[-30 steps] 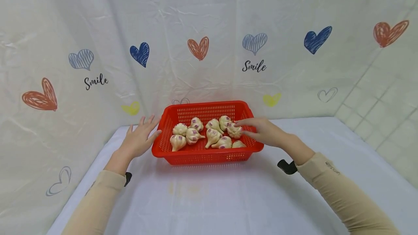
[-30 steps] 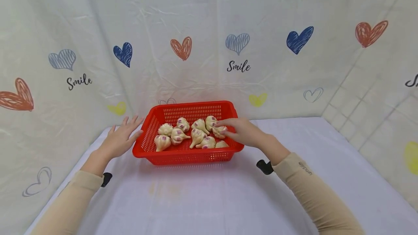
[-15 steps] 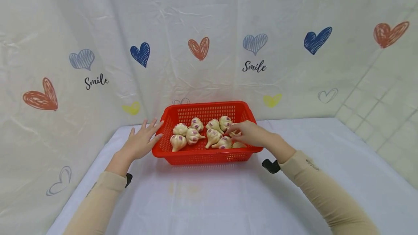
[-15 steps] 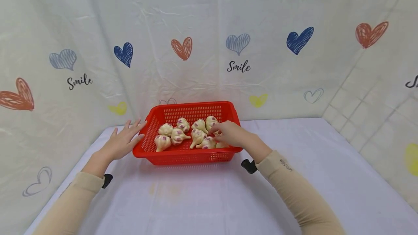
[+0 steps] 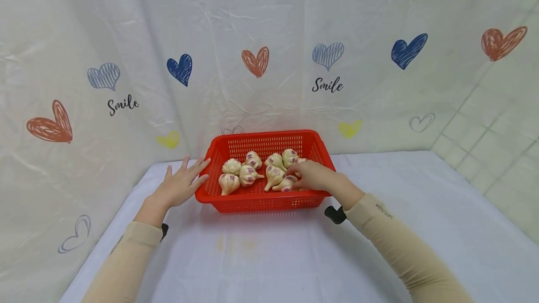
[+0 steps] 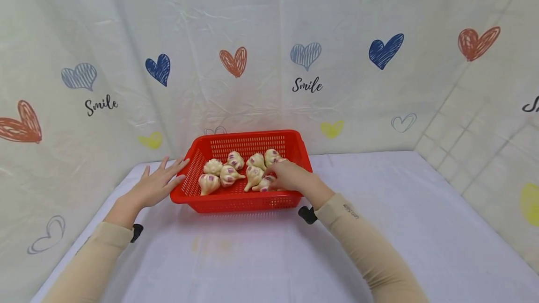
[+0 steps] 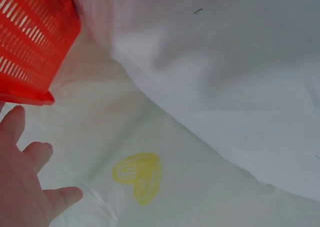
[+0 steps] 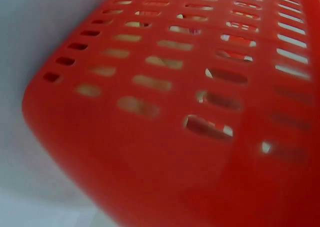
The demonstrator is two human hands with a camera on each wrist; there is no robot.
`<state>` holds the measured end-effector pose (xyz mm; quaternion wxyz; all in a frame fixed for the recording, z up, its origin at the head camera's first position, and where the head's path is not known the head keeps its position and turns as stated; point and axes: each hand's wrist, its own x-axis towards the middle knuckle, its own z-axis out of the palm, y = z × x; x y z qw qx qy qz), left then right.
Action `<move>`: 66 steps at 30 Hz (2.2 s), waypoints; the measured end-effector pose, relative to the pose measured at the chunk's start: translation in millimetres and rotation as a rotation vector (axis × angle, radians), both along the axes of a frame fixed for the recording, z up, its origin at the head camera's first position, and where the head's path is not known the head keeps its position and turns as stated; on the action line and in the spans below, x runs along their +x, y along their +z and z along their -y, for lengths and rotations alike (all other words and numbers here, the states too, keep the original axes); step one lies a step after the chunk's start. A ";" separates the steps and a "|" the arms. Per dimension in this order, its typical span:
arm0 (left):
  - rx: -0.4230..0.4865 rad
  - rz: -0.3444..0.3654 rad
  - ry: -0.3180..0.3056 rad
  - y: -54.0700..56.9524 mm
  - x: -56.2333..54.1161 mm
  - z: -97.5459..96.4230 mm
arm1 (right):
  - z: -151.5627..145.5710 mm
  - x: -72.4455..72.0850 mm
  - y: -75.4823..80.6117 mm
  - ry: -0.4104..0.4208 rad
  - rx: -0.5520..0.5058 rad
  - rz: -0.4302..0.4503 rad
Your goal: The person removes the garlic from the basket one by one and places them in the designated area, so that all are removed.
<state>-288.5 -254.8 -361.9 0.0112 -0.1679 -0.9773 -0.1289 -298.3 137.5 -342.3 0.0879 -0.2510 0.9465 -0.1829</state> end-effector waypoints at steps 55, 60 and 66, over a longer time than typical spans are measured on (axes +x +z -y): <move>0.000 0.018 -0.014 5.6 -3.7 -1.8 | -5.2 -9.6 5.9 -0.112 -0.025 0.027; -0.003 0.020 -0.012 4.0 -3.3 -1.6 | -10.0 -8.1 7.9 -0.104 -0.054 0.000; -0.005 0.016 -0.012 2.6 -2.7 -1.2 | -15.3 -3.6 8.9 -0.117 -0.132 -0.054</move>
